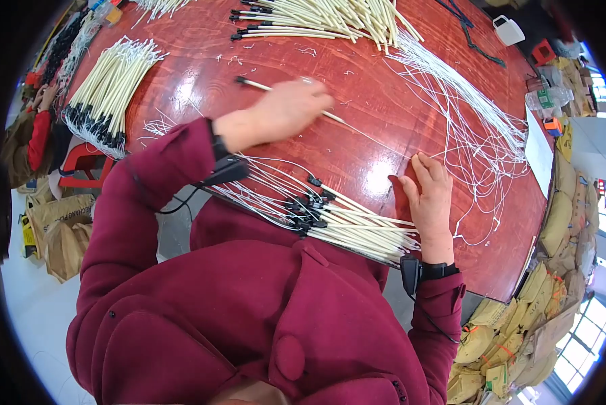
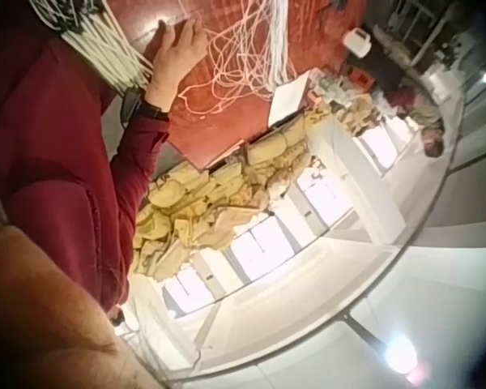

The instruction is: Sorting and bundling long thin mechanical or electronic components on a production table.

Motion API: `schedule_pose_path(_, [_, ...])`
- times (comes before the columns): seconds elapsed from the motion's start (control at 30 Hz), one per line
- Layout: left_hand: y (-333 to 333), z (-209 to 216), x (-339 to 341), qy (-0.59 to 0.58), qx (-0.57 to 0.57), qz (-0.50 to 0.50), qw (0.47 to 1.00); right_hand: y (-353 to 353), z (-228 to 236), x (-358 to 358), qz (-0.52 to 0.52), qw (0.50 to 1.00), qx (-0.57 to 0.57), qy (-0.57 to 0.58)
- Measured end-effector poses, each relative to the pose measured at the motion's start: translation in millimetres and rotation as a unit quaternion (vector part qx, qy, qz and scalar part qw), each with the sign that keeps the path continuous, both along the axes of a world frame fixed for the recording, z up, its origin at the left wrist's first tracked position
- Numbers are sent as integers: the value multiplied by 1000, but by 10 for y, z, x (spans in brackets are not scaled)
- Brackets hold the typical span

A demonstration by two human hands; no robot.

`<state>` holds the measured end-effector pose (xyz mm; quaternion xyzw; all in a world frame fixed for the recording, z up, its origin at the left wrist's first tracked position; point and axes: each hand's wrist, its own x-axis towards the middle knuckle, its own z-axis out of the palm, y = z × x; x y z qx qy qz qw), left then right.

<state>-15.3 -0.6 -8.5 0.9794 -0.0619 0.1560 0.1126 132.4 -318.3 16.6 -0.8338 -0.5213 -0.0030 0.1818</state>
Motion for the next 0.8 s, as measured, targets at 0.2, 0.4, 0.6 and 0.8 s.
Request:
schedule_pose_path(0.2, [-981,74,554,34,-35,-77,996,128,-58,-177,35,999,-14,-17])
schedule_pose_path(0.4, [-643,280,289,-31,14,0,999,27,-50,110,8,998,43,-53])
schedule_pose_path(0.6, [220,38,-14,33,-110,105,988,422,97,-23,20,999,-18,46])
schedule_pose_path(0.8, [-50,245,-145,69,-277,-6,959,574,-156,-103,61,993,86,-46])
